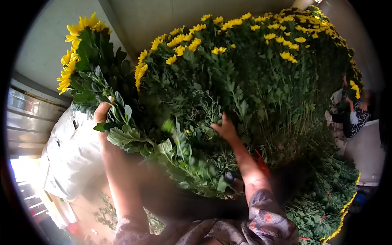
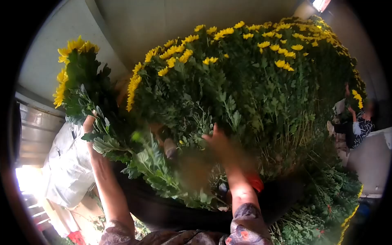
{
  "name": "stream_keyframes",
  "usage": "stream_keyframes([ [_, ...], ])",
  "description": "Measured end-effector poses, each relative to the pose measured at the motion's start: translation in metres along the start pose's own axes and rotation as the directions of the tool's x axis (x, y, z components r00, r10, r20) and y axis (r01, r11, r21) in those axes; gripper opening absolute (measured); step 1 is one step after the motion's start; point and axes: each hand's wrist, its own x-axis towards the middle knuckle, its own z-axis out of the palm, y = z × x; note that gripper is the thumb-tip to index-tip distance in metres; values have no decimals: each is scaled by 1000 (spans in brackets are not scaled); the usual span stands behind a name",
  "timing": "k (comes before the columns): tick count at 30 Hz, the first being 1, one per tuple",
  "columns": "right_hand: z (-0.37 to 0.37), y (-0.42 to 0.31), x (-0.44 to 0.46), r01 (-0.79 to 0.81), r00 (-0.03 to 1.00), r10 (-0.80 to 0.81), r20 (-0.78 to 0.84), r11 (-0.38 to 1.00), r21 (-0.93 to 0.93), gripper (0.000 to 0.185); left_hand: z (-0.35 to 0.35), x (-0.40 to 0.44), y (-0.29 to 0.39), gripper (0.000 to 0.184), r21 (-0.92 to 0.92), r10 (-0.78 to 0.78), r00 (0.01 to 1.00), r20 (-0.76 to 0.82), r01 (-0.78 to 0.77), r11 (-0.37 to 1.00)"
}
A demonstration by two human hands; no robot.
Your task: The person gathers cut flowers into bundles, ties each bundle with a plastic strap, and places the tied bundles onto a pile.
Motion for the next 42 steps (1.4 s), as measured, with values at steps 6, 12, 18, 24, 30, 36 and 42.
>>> stream_keyframes([
  [6, 51, 37, 18, 145, 954, -135, -267, 989, 19, 62, 18, -1, -1, 29, 187, 110, 953, -283, -57, 981],
  [12, -40, 19, -22, 163, 966, -83, -247, 930, 328, 50, 38, 1, -9, 26, 190, 123, 970, -209, -84, 978],
  [18, -69, 9, -35, 253, 837, -170, -520, 963, 94, 57, 37, 10, -14, 26, 178, 68, 987, -147, -41, 983],
  [24, -37, 25, -19, -26, 977, 94, -193, 944, 328, 51, 16, 18, -16, 28, 86, 33, 997, -65, -28, 996],
  [30, -19, 40, -8, 135, 933, 38, -357, 884, 447, 43, 21, 14, -13, 31, 78, 40, 991, -130, -31, 997],
  [36, -16, 57, -4, 139, 962, -37, -272, 921, 365, 45, 18, 17, -13, 32, 78, 20, 987, -158, -8, 997],
  [42, -32, -8, 20, 331, 804, -404, -436, 914, -236, 57, 45, 12, -18, 22, 97, 5, 976, -216, 16, 995],
])
